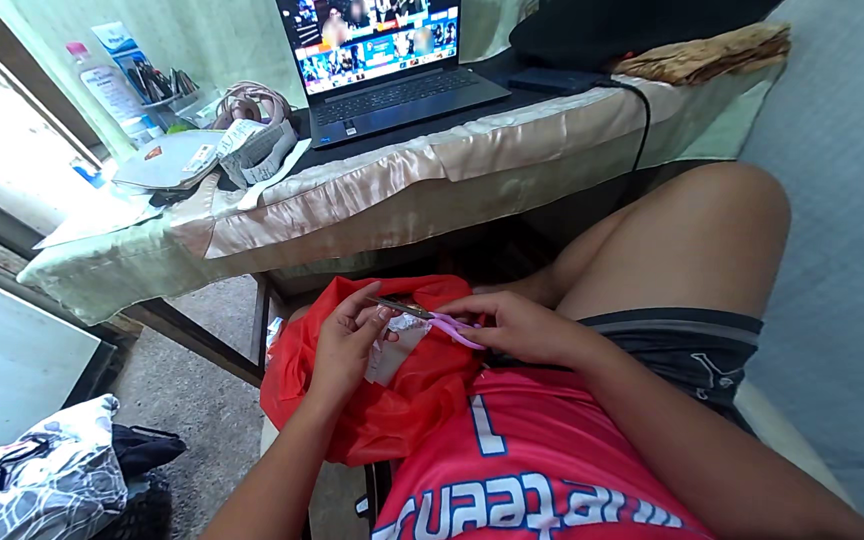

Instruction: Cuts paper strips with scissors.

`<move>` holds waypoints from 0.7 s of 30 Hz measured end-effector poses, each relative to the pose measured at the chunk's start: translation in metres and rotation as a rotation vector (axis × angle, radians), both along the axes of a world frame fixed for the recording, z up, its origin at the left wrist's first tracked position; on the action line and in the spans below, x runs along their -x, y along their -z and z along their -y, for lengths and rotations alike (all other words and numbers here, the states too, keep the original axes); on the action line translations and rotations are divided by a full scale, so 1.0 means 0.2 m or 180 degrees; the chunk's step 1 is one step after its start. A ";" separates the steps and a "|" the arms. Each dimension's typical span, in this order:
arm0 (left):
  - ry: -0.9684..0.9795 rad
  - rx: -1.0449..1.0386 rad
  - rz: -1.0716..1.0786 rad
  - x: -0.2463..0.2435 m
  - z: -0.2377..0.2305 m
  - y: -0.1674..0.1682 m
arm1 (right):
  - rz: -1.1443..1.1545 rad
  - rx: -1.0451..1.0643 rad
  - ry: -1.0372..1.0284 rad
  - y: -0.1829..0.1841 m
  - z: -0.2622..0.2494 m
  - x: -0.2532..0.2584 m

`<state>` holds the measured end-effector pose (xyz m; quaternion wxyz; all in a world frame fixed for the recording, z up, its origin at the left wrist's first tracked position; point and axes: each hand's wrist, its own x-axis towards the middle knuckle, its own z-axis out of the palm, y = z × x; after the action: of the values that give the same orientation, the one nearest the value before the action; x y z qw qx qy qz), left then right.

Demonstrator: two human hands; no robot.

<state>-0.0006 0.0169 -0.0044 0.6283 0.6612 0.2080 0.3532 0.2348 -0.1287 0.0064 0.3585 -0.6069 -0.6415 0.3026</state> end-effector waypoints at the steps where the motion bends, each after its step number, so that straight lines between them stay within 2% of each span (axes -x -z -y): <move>1: 0.0001 -0.0011 0.0000 0.00 0.00 0.00 | 0.0034 0.0015 0.0018 0.00 0.00 0.00; 8: 0.0022 0.0029 0.0016 0.00 0.00 0.00 | -0.0307 0.0032 -0.0256 -0.02 0.01 0.00; 21: 0.0012 -0.0014 0.0034 0.00 0.00 0.00 | -0.0239 -0.0039 -0.0194 -0.01 0.01 0.00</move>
<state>-0.0005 0.0172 -0.0049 0.6287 0.6610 0.2026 0.3560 0.2352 -0.1305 0.0085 0.3767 -0.5731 -0.6477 0.3320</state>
